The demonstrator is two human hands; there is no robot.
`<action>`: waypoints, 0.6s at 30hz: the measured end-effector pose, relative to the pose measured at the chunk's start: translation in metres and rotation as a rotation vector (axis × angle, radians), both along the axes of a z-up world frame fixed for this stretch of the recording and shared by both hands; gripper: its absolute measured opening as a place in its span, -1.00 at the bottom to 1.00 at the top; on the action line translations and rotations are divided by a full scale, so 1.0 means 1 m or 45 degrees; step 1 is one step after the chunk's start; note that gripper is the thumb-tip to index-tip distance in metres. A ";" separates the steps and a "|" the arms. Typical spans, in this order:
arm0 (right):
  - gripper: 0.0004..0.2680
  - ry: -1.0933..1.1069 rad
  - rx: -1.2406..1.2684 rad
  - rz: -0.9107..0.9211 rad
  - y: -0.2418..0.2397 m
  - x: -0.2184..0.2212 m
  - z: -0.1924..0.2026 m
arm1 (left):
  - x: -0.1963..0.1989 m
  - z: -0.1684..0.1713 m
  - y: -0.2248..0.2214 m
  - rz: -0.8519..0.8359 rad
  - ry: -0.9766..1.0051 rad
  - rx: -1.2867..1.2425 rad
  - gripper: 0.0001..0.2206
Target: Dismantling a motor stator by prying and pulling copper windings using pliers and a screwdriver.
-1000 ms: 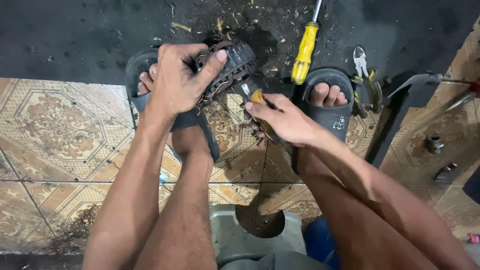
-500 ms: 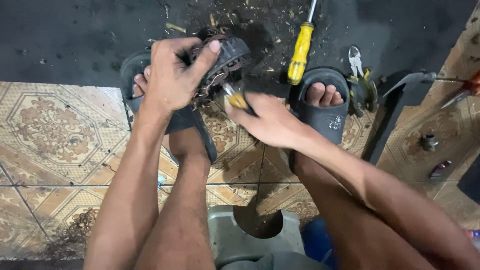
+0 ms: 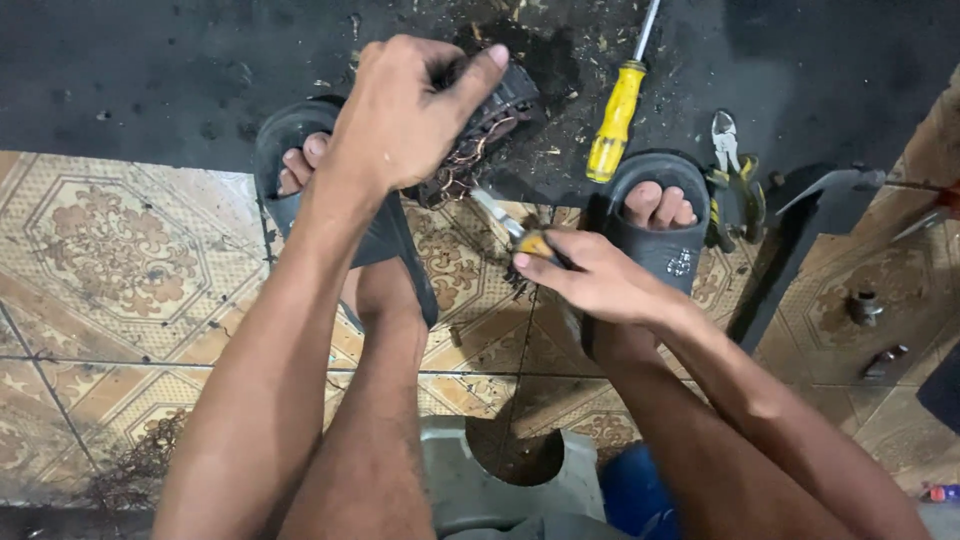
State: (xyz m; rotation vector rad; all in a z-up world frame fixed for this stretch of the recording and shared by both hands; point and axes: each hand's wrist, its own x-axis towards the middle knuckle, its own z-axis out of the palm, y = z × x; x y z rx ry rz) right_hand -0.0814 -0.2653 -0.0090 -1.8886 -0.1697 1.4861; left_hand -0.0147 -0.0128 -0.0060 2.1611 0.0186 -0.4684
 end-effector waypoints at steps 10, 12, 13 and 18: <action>-0.69 -0.980 0.010 0.685 0.008 -0.030 -0.026 | 0.011 0.003 -0.005 -0.022 0.036 0.100 -0.38; -0.71 -1.034 -0.124 0.741 0.003 -0.024 -0.021 | 0.015 0.006 -0.010 -0.014 0.069 0.130 -0.37; -0.69 -1.093 -0.264 0.796 -0.001 -0.020 -0.019 | 0.019 0.007 -0.014 -0.005 0.093 0.157 -0.36; -0.72 -0.745 -0.317 0.654 0.001 0.012 0.029 | 0.030 0.001 -0.026 0.091 0.032 0.058 -0.70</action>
